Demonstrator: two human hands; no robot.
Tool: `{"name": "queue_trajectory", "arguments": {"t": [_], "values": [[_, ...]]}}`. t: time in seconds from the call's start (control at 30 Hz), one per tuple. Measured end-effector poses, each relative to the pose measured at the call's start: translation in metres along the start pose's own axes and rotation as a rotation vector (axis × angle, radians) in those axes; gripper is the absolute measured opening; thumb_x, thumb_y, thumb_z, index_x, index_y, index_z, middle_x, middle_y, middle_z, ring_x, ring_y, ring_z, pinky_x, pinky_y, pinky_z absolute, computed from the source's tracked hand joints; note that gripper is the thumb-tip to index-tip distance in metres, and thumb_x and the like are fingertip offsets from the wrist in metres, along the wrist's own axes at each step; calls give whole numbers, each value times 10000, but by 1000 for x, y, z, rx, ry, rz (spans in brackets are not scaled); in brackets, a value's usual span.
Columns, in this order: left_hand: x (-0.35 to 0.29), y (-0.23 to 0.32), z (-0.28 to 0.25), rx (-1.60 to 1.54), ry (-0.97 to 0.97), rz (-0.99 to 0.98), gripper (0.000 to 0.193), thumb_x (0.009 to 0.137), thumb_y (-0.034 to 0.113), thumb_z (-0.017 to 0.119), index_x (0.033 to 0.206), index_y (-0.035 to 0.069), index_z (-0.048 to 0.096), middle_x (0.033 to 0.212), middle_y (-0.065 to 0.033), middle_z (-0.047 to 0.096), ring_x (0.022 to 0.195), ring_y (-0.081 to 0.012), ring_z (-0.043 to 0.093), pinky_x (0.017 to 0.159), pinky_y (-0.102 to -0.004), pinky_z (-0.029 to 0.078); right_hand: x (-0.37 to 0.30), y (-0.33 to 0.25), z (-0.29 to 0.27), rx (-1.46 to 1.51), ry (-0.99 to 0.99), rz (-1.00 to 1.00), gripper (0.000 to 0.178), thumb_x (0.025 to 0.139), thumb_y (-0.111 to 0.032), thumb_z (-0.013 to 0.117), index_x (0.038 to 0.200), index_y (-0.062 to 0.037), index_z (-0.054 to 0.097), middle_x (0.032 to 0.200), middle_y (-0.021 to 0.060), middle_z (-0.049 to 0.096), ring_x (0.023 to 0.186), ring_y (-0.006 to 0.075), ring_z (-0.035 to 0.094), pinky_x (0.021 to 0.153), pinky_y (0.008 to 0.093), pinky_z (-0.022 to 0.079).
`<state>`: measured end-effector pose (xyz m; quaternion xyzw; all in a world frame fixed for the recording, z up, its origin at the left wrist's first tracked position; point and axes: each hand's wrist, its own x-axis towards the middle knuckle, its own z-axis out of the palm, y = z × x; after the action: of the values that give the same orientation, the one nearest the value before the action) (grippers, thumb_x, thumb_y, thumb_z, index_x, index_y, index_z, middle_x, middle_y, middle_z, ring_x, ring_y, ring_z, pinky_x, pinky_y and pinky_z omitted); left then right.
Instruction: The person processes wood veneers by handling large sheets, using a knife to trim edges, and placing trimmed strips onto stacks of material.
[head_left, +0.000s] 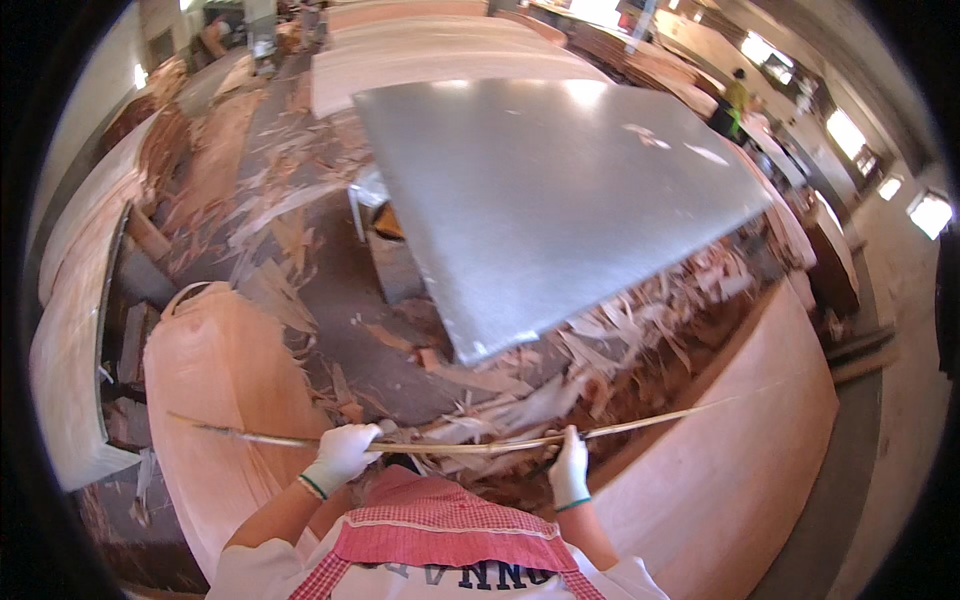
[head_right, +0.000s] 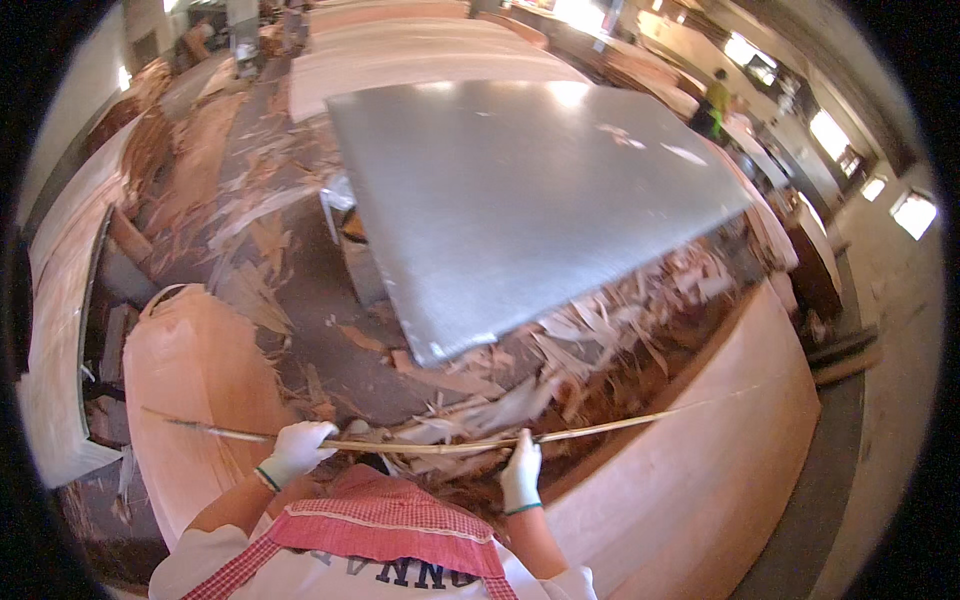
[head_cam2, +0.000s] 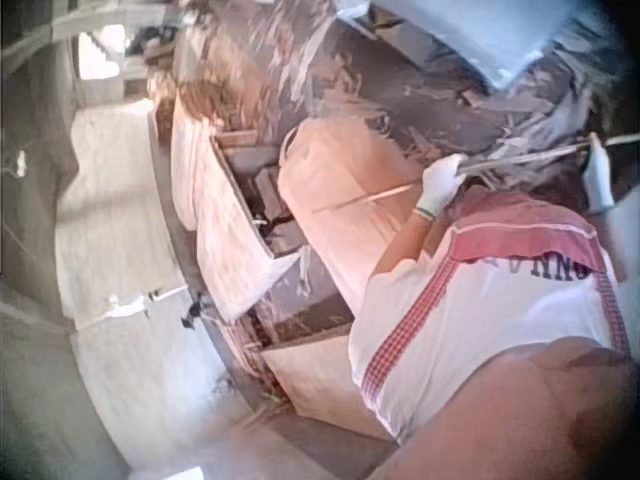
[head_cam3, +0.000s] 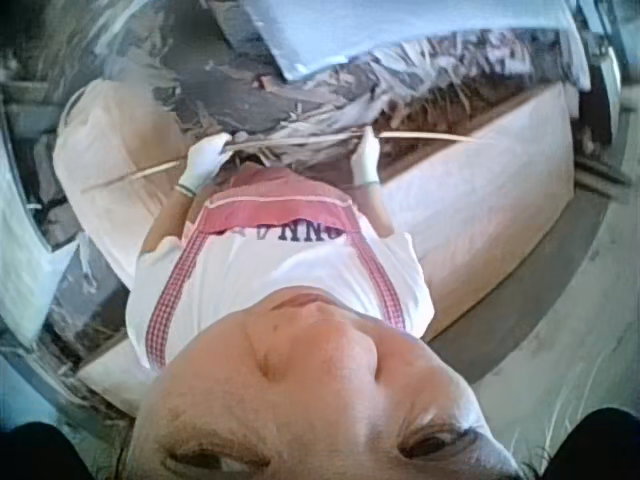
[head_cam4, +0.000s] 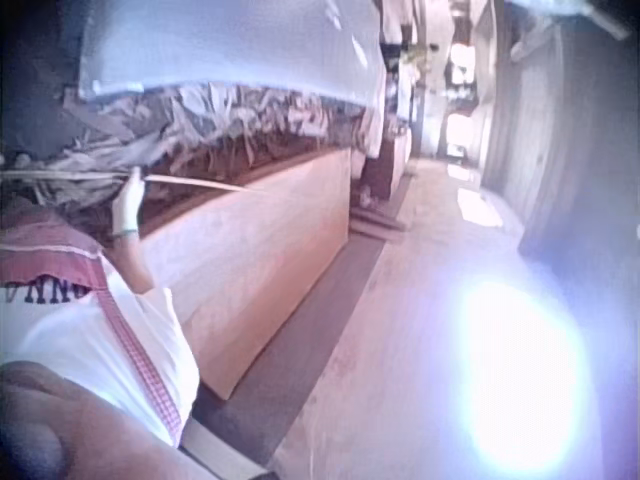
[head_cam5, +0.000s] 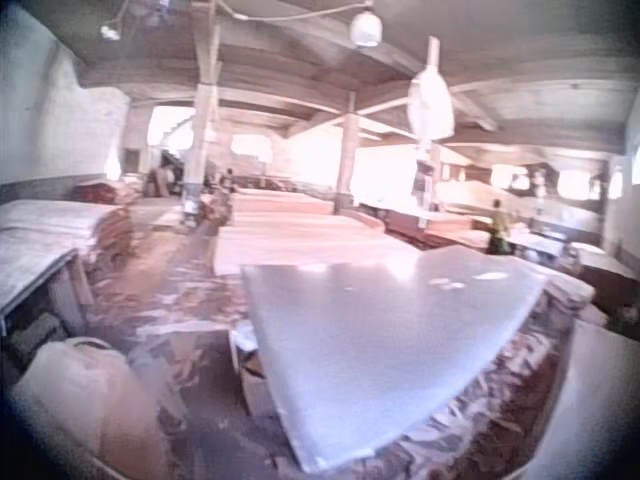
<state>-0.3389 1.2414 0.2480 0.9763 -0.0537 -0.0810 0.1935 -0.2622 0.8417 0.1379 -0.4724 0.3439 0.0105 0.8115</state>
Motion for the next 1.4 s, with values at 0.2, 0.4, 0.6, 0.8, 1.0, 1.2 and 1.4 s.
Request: {"name": "queue_trajectory", "arguments": {"t": [0.2, 0.4, 0.6, 0.8, 1.0, 1.2, 1.4], "values": [[39, -162, -118, 117, 288, -142, 339, 674, 257, 748, 950, 84, 653, 846, -123, 662, 791, -318, 638, 719, -442, 487, 22, -37, 219, -100, -59, -164, 275, 965, -274, 542, 852, -26, 569, 680, 59, 569, 512, 116, 463, 462, 253, 368], [4, -357, -149, 238, 409, -542, 320, 650, 132, 757, 952, 87, 658, 840, -116, 666, 831, -325, 632, 746, -451, 478, 50, -9, 398, -116, -258, -69, 288, 975, -279, 527, 847, -21, 546, 783, 151, 644, 487, 112, 469, 469, 250, 423], [39, -417, -162, 167, 319, -648, 286, 657, 112, 735, 933, 94, 664, 850, -115, 682, 834, -318, 645, 755, -437, 480, 132, 48, 528, -344, -214, -67, 237, 942, -271, 542, 860, -49, 535, 756, 110, 613, 468, 114, 476, 403, 275, 400], [132, -512, -228, 32, 484, -661, 294, 647, 115, 742, 923, 82, 649, 855, -152, 675, 834, -345, 639, 757, -437, 475, 185, 60, 758, -248, -429, -87, 193, 927, -240, 555, 889, -51, 545, 739, 91, 602, 459, 124, 456, 441, 267, 399], [137, -681, -291, 181, 401, -992, 283, 661, 88, 754, 919, 90, 639, 872, -133, 657, 889, -333, 618, 795, -437, 479, 185, 70, 1008, -191, -502, -201, 229, 941, -265, 562, 975, -39, 577, 754, 70, 616, 502, 107, 471, 479, 248, 397], [179, -810, -311, 43, 405, -1069, 141, 713, 49, 696, 841, 65, 639, 780, -129, 653, 786, -331, 633, 730, -441, 487, 249, 124, 1206, -251, -627, -200, 227, 950, -267, 557, 995, -46, 581, 805, 84, 654, 530, 105, 457, 499, 246, 383], [309, -999, -358, 47, 336, -1056, 153, 713, 42, 703, 846, 87, 643, 799, -127, 672, 799, -331, 654, 729, -424, 512, 314, 182, 1386, -194, -450, -250, 261, 942, -293, 560, 1037, -49, 567, 849, 66, 645, 625, 112, 485, 572, 273, 397]]}}
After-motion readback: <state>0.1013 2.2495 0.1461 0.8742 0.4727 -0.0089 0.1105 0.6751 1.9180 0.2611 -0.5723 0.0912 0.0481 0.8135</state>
